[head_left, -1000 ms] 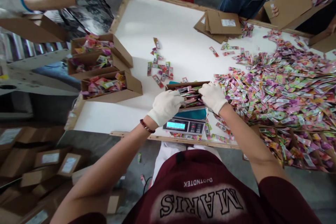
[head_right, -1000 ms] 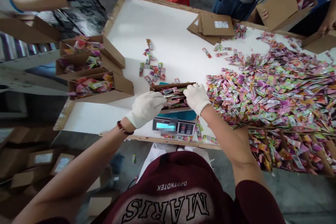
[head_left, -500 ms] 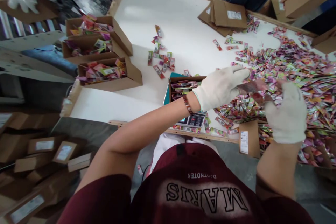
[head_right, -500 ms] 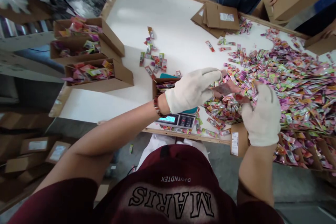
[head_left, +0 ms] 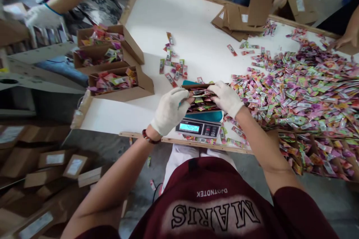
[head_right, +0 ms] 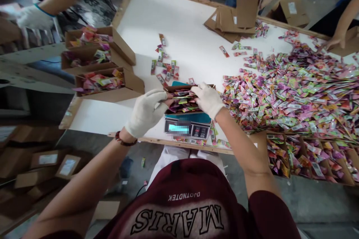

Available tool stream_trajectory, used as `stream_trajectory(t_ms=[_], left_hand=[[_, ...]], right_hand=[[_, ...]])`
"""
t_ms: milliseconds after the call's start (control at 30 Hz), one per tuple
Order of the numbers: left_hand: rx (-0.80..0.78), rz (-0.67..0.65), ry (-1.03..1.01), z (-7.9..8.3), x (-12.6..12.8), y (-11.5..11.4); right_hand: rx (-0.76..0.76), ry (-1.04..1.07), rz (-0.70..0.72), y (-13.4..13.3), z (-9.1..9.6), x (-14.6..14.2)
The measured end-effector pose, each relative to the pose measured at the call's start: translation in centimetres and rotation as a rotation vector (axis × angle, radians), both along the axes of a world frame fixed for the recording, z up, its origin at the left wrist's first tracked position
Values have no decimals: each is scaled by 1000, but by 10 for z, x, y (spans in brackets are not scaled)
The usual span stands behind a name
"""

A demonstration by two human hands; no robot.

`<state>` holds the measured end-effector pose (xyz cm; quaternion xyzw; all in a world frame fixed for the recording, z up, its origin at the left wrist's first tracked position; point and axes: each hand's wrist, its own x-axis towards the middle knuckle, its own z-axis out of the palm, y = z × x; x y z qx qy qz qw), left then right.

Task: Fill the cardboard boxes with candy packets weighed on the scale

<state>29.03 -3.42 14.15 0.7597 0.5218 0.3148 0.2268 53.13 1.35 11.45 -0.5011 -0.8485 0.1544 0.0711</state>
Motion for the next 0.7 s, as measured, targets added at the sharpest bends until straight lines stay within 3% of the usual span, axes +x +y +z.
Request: stream_trajectory(t_ms=[100, 267, 467, 533, 600, 700], left_hand=[[-18, 10, 5, -9, -3, -11], [-14, 8, -10, -14, 1, -12], [121, 99, -11, 4, 22, 7], [171, 75, 9, 7, 33, 14], [142, -65, 97, 4, 47, 21], [-52, -326, 364, -14, 71, 25]], right_hand=[[-45, -45, -61, 14, -5, -10], [15, 369, -65, 9, 5, 17], [79, 665, 51, -5, 9, 35], [94, 724, 55, -12, 15, 36], [100, 770, -60, -20, 24, 43], [164, 730, -406, -37, 30, 76]])
